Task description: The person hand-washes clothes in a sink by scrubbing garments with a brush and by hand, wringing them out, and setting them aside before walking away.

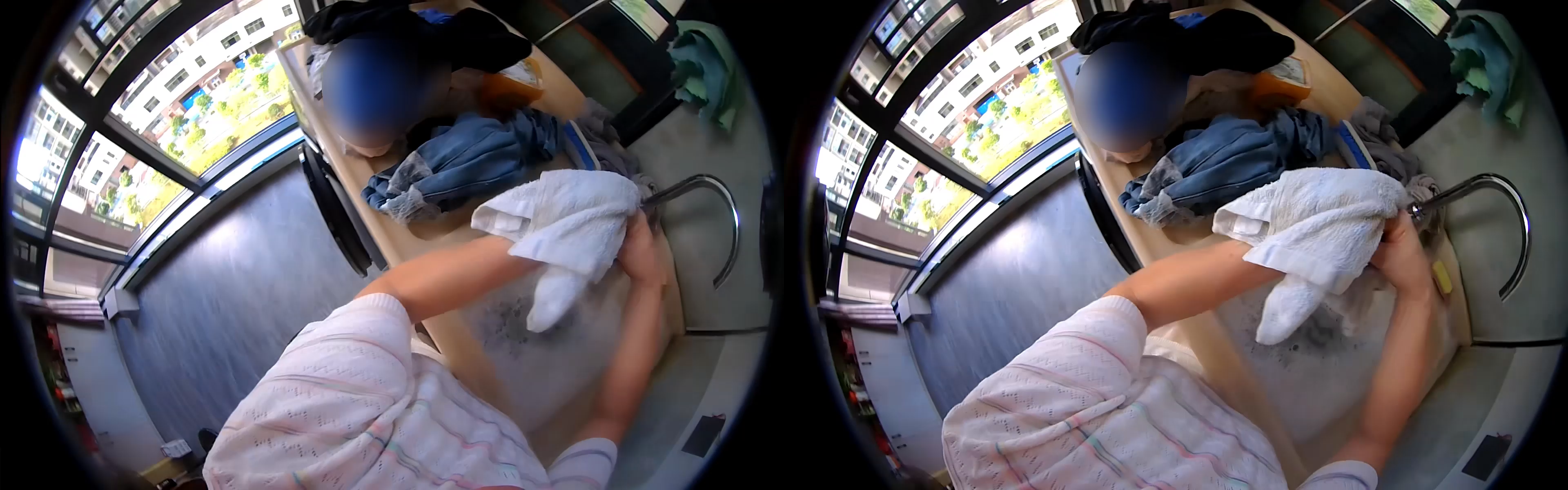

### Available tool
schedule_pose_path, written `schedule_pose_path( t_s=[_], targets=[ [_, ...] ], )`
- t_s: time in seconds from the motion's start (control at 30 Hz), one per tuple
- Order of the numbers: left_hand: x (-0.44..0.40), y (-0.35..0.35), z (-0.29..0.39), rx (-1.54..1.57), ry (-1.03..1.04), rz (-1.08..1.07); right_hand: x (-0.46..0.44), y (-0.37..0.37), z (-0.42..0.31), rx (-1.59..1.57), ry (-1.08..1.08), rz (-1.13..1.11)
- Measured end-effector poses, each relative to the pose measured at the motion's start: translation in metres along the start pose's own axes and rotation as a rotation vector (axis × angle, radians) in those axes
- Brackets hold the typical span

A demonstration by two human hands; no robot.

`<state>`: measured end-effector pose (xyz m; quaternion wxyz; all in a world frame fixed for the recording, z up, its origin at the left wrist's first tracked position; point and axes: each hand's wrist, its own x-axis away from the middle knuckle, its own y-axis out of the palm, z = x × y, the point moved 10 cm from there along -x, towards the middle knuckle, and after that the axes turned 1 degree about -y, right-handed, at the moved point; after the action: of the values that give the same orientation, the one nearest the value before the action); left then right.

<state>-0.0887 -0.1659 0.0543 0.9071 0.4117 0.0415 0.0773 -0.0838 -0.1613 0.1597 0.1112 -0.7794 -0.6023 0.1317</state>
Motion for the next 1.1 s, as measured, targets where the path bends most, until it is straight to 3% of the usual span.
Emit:
schedule_pose_path(
  t_s=[0.07,0.2,0.27,0.33,0.43,0.47,0.5,0.57,0.63,0.7,0.8,0.9,1.03,1.07,1.1],
  targets=[
    [-0.001,-0.005,0.021,-0.154,0.024,0.057,0.006,-0.02,0.028,0.095,-0.139,0.138],
    [-0.022,0.0,0.1,-0.519,0.155,0.147,0.028,-0.027,0.029,0.04,-0.107,0.233],
    [-0.04,0.015,0.153,-0.657,0.358,0.109,0.023,-0.019,0.029,-0.067,-0.077,0.204],
    [-0.061,0.03,0.205,-0.736,0.714,-0.037,0.052,-0.024,0.059,-0.207,0.077,0.203],
    [-0.086,0.045,0.267,-1.369,0.878,0.267,0.113,-0.027,0.114,-0.149,0.289,0.227],
    [-0.092,0.07,0.257,-1.385,0.417,0.072,0.143,-0.026,0.133,-0.196,0.368,0.253],
    [-0.152,0.049,0.28,-1.759,0.924,0.21,0.171,-0.028,0.149,-0.243,0.448,0.298],
    [-0.208,0.01,0.261,-2.132,0.718,0.248,0.201,-0.027,0.164,-0.272,0.569,0.349],
    [-0.235,-0.048,0.223,-2.474,0.328,0.4,0.224,-0.021,0.168,-0.287,0.648,0.397],
    [-0.28,-0.126,0.165,-2.566,0.088,0.203,0.238,-0.014,0.166,-0.292,0.679,0.441],
    [-0.278,-0.144,0.152,-2.135,0.161,0.327,0.264,-0.004,0.175,-0.315,0.697,0.499],
    [-0.27,-0.129,0.17,-2.084,0.235,0.221,0.269,0.0,0.169,-0.336,0.69,0.528],
    [-0.231,-0.124,0.194,-2.185,0.229,0.463,0.274,0.009,0.16,-0.333,0.689,0.511],
    [-0.228,-0.126,0.193,-2.352,0.095,0.499,0.276,0.011,0.159,-0.335,0.692,0.504],
    [-0.218,-0.115,0.195,-2.371,0.128,0.512,0.276,0.013,0.157,-0.337,0.694,0.495]
  ],
)
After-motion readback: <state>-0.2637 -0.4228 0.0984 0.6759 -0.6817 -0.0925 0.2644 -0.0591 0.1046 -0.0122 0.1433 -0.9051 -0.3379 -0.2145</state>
